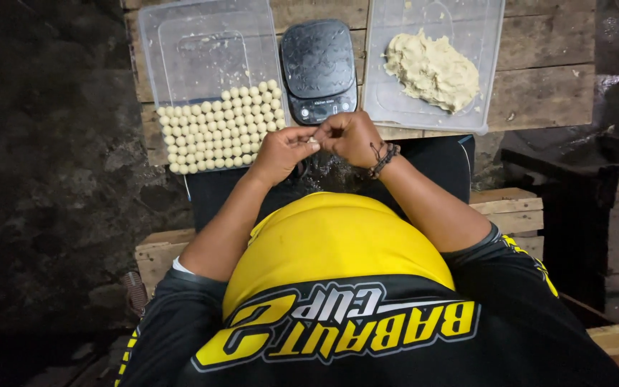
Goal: The person repeatedly pinches off small portions of dough from a container, weighs each portion on a digital scale, rolls it into a ball between the palms, and places the finished balls into a clear plastic tray. The process is repeated continuously throughout the clip.
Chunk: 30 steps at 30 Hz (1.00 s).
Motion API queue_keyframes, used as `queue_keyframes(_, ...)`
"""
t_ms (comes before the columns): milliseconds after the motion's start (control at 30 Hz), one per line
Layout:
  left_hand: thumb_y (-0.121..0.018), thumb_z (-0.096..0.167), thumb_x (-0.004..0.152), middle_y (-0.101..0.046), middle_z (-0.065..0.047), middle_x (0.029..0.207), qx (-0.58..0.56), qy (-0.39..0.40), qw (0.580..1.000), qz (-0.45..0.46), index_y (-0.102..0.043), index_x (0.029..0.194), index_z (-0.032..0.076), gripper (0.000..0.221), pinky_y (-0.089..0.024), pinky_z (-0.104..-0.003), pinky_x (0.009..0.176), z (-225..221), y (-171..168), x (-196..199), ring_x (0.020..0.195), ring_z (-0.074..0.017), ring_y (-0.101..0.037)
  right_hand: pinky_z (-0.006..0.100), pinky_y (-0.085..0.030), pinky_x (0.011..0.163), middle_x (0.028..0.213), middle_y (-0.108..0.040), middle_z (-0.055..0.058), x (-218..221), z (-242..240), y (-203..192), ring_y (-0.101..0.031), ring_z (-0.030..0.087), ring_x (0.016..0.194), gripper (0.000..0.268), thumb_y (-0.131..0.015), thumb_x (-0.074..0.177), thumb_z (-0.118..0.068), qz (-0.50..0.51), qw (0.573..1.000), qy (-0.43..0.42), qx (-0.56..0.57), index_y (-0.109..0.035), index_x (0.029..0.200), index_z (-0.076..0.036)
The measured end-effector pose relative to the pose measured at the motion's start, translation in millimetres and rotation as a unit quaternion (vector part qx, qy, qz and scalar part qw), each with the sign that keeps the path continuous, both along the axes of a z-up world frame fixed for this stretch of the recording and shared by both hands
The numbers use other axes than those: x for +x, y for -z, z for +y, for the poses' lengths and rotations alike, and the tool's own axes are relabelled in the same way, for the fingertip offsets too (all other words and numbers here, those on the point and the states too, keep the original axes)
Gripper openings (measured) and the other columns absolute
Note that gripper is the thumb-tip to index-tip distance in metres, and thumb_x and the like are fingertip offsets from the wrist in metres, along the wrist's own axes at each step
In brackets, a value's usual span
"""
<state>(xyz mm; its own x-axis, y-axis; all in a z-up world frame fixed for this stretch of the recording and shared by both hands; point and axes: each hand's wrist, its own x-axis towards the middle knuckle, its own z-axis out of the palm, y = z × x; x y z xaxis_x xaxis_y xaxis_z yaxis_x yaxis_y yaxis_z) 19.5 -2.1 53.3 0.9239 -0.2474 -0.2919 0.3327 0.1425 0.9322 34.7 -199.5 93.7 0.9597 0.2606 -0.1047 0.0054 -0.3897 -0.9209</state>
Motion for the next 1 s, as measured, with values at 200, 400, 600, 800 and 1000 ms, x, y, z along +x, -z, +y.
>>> queue_keyframes(200,-0.091,0.002,0.078,-0.068,-0.003,0.075,0.012,0.017,1.000,0.009,-0.077,0.114,0.000,0.038,-0.064,-0.022,0.069,4,-3,-1,0.071,-0.0123,-0.075,0.037,-0.058,0.069,0.073,-0.073,0.010,-5,-11,2,-0.072,0.029,0.072,0.011,-0.086,0.077,-0.008,-0.079,0.994,-0.069,0.005,-0.080,0.083,-0.013)
queue_keyframes(400,-0.088,-0.002,0.074,-0.072,-0.004,0.069,0.033,0.031,0.999,0.007,-0.079,0.104,0.000,0.031,-0.062,-0.021,0.062,-1,4,-2,0.065,-0.0105,-0.074,0.040,-0.058,0.066,0.072,-0.071,0.011,-13,-16,-4,-0.071,0.031,0.070,0.009,-0.084,0.076,-0.008,-0.133,0.987,-0.092,0.008,-0.077,0.080,-0.012)
queue_keyframes(600,-0.083,0.006,0.074,-0.068,0.003,0.068,0.128,0.056,0.990,0.002,-0.080,0.094,0.008,0.021,-0.055,-0.019,0.058,-7,12,-4,0.061,-0.0036,-0.066,0.042,-0.059,0.070,0.077,-0.074,0.010,-12,-32,8,-0.072,0.036,0.076,0.013,-0.085,0.071,-0.007,-0.121,0.989,-0.086,-0.004,-0.076,0.079,-0.012)
queue_keyframes(800,-0.081,0.009,0.075,-0.074,-0.001,0.075,0.168,0.030,0.985,0.020,-0.080,0.101,0.010,0.025,-0.059,-0.024,0.064,2,-12,-12,0.063,-0.0073,-0.071,0.040,-0.060,0.081,0.095,-0.076,0.007,45,-160,102,-0.073,0.030,0.093,0.018,-0.081,0.086,-0.010,-0.134,0.972,0.127,-0.147,-0.081,0.102,-0.019)
queue_keyframes(1000,-0.073,0.000,0.090,-0.077,-0.022,0.090,0.069,0.033,0.995,0.063,-0.075,0.113,-0.004,0.024,-0.067,-0.027,0.071,-1,-17,-23,0.079,-0.0222,-0.078,0.030,-0.058,0.083,0.105,-0.064,0.000,64,-235,118,-0.062,0.024,0.101,0.004,-0.079,0.087,-0.031,-0.206,0.792,0.246,-0.519,-0.081,0.091,-0.030)
